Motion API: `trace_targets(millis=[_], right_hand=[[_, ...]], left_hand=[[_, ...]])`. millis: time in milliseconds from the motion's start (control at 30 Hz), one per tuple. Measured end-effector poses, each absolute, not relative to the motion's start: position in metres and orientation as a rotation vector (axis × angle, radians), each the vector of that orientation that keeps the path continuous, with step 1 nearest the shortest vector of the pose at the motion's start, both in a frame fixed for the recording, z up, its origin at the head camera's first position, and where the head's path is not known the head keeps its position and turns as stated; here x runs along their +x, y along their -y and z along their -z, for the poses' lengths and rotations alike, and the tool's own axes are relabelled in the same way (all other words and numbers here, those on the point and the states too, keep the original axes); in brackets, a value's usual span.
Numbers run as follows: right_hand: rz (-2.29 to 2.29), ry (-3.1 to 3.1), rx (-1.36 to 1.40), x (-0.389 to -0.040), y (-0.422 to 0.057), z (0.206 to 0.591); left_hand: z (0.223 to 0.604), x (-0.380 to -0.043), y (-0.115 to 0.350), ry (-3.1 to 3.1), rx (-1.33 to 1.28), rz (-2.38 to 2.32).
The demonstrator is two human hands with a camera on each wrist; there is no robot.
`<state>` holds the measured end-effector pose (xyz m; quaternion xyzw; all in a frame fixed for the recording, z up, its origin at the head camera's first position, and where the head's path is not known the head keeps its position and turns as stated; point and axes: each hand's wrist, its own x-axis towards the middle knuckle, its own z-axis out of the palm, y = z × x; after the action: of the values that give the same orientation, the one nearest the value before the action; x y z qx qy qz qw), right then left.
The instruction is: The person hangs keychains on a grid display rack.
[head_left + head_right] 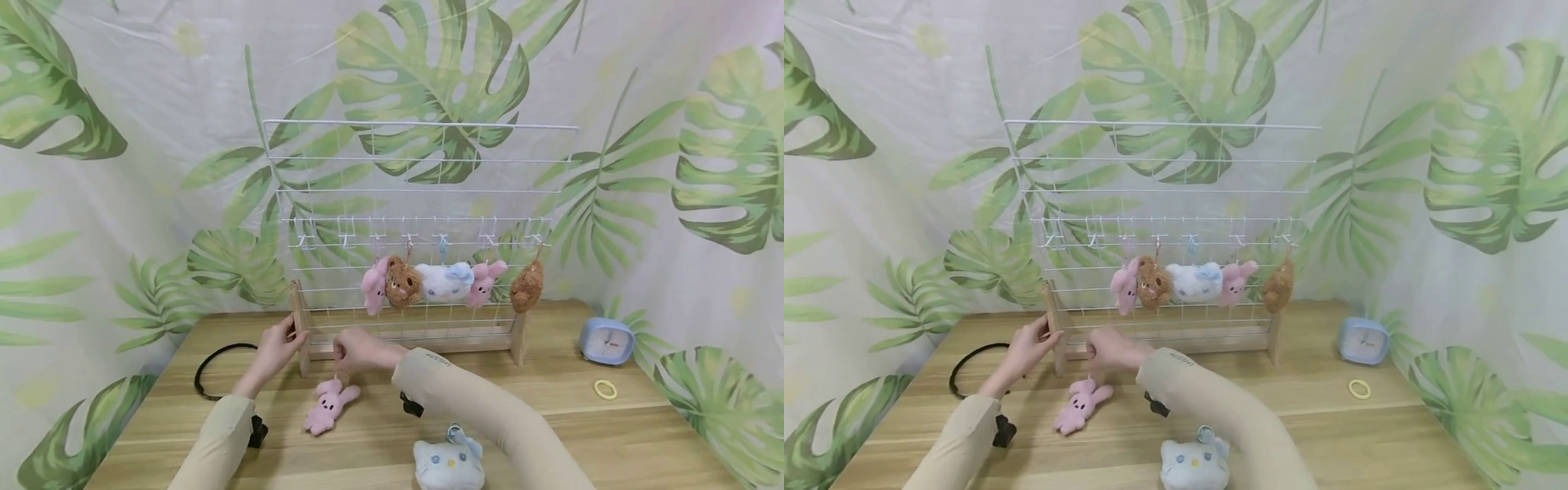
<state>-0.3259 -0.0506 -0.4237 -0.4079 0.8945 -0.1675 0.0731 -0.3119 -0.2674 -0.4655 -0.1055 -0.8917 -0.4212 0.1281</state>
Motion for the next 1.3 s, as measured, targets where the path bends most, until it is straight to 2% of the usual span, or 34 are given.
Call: trace_targets(millis=[567, 900, 1300], right_hand=[[0.633, -2.680, -1.478, -0.305, 0.017, 0.354], [0.625, -2.768, -1.598, -0.296, 0.004, 0.290], [0.682, -2.837, -1.666, -0.304, 0.008, 0.221]], left_hand=[[0.464, -0.312, 0.269, 2.613, -0.302, 1.203], [0.466, -0.314, 0.268, 2.606, -0.330, 1.246], [0.466, -0.311, 0.270, 2.614, -0.317, 1.264]])
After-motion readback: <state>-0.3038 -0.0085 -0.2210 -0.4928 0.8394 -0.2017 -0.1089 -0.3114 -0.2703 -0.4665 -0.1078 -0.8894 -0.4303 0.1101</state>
